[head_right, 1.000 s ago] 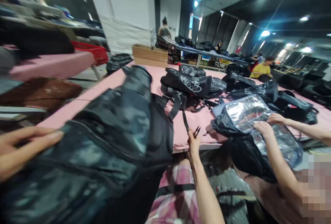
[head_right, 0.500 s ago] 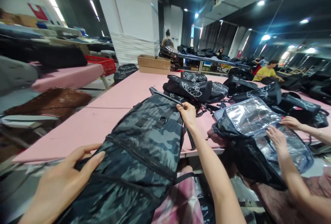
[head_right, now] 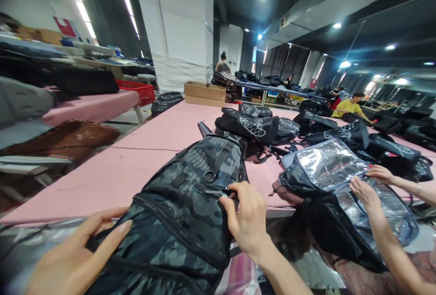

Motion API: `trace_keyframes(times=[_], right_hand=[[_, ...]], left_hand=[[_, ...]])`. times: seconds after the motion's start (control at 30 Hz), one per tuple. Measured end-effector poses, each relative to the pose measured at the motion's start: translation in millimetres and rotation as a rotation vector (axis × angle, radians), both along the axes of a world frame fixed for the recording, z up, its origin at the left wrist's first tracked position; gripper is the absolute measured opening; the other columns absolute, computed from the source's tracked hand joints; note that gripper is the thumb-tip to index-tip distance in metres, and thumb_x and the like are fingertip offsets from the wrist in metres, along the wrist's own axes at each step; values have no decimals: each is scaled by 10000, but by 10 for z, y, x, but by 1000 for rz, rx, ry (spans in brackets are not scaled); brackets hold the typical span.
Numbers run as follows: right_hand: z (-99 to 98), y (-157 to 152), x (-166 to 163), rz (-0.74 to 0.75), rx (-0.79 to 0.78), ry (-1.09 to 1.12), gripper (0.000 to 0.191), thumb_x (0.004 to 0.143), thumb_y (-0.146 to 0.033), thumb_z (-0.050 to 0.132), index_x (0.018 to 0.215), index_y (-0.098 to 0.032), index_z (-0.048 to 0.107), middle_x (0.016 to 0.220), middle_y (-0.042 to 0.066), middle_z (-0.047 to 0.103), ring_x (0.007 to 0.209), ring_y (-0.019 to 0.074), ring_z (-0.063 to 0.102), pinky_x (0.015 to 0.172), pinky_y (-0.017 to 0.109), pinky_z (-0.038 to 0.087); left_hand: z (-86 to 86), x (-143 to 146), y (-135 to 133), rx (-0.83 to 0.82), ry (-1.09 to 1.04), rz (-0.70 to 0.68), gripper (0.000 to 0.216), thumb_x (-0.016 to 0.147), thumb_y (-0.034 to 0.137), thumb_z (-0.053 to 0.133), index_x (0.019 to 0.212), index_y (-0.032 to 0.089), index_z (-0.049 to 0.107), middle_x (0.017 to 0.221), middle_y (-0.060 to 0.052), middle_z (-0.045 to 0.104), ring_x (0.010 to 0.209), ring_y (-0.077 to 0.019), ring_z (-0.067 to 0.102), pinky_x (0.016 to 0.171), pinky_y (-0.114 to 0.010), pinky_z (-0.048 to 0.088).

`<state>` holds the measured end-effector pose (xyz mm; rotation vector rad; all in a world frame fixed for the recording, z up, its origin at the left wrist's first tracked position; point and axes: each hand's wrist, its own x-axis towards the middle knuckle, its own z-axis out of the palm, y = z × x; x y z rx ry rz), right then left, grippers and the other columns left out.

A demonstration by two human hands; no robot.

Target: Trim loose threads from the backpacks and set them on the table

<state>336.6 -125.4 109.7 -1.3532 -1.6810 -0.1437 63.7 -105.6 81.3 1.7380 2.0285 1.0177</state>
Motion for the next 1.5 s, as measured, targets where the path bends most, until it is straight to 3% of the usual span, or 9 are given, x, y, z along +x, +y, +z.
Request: trace_keyframes(times=[0.13,0.3,0.6,0.9,1.03,1.2,1.4,1.5], right_hand=[[-39,-64,-107,-21,134,-120,70,857,-214,537,883,-160,574,700,19,593,630,136,541,580,249,383],[26,-32,-119,-53,185,-225,38,854,-175,539,869,-151,564,704,32,602,636,146,538,590,256,376],[69,-74,-201,-166,209,-365,117,886,-233,495,849,-152,571,684,37,597,633,149,548,608,267,370],[4,-41,-169,-90,150,-210,84,875,-214,503,846,-169,568,686,21,592,625,140,546,576,251,379],[8,-7,-207,-154,176,-247,87,873,-221,513,838,-159,564,690,28,593,630,147,549,576,257,373],[13,7,-241,-219,181,-314,135,883,-237,499,809,-156,579,662,33,593,612,148,550,575,264,361],[62,-48,-74,-91,97,-171,117,871,-246,523,807,-179,594,696,17,625,624,131,573,574,239,388],[91,-88,-52,-57,92,-202,89,864,-241,536,854,-174,593,717,26,624,651,144,571,595,250,400]], left_hand=[[14,27,-21,-19,-1,-1,443,647,602,375,909,298,564,637,24,693,626,-219,660,566,-257,460],[48,46,-35,-68,-42,-2,503,614,624,368,932,284,557,652,6,698,777,-239,671,583,-268,455],[59,46,-62,-51,-35,-2,483,606,625,369,906,292,549,600,12,681,538,-228,628,554,-280,452],[14,63,-107,-25,-17,-36,481,638,614,380,931,276,557,566,20,659,347,-194,512,529,-283,438],[-6,58,-105,-2,-15,-36,482,645,606,378,931,264,561,602,12,664,287,-166,436,513,-282,438],[36,71,-113,-18,-37,-6,516,625,618,373,924,248,574,658,-12,670,289,-151,431,534,-281,445],[43,79,-114,-13,-28,-13,494,624,612,382,917,262,573,597,8,665,323,-175,480,528,-279,445],[36,73,-116,-5,-30,-31,476,637,602,386,919,263,566,532,16,642,474,-210,602,533,-265,448]])
